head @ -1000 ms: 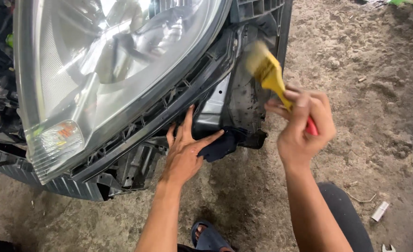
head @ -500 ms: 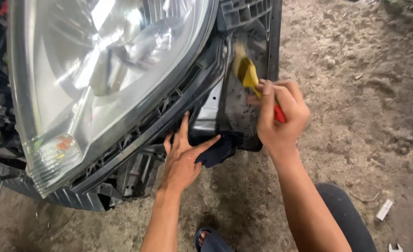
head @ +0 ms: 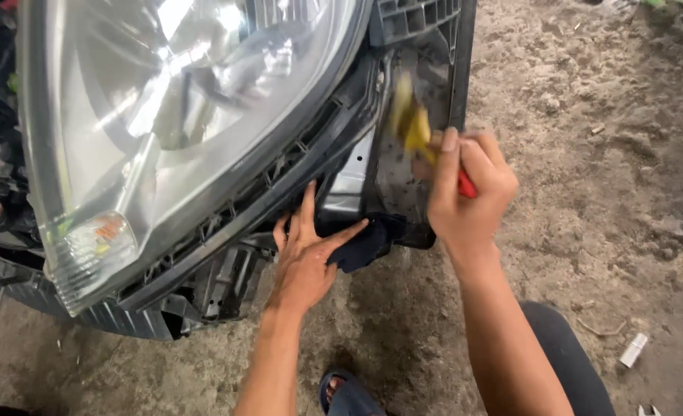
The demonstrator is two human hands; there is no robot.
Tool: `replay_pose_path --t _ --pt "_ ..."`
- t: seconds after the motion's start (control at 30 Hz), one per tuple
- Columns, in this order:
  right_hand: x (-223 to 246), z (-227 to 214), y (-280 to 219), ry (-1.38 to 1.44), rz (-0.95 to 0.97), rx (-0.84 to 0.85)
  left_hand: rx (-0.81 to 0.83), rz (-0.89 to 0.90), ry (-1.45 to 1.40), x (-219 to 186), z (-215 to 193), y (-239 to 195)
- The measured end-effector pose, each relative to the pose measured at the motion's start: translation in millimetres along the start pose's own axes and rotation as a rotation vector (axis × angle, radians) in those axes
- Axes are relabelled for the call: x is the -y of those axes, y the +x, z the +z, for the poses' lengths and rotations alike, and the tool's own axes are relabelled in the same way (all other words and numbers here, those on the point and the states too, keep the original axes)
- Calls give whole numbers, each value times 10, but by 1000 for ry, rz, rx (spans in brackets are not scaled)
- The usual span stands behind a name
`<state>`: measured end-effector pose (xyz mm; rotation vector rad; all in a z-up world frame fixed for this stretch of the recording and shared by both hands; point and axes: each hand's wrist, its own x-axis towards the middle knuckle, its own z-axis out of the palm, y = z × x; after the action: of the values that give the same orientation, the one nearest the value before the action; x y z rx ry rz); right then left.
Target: Cleaning the front frame and engine bay components of a car using a brush and a cloth.
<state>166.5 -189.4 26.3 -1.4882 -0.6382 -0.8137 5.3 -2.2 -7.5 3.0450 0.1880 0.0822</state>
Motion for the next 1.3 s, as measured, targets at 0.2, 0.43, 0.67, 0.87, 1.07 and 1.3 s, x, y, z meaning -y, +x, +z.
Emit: replay_pose_path --t 0.2,0.43,0.67,0.87,1.07,1.3 --pt "-53 -6 -284 30 33 -32 -1 -14 -41 20 34 2" --pt "176 -79 -381 35 -2 -14 -26 13 -18 6 -14 -28" --pt "19 -86 -328 4 68 161 -105 28 -143 -63 -175 15" --pt "-242 -82 -499 -109 -51 169 -114 -30 -433 -75 -92 -6" --pt "-109 -107 -264 -18 -72 165 -143 -31 -330 -126 -9 112" --pt "-253 -48 -562 9 -36 139 -42 -101 -343 -198 -173 131"
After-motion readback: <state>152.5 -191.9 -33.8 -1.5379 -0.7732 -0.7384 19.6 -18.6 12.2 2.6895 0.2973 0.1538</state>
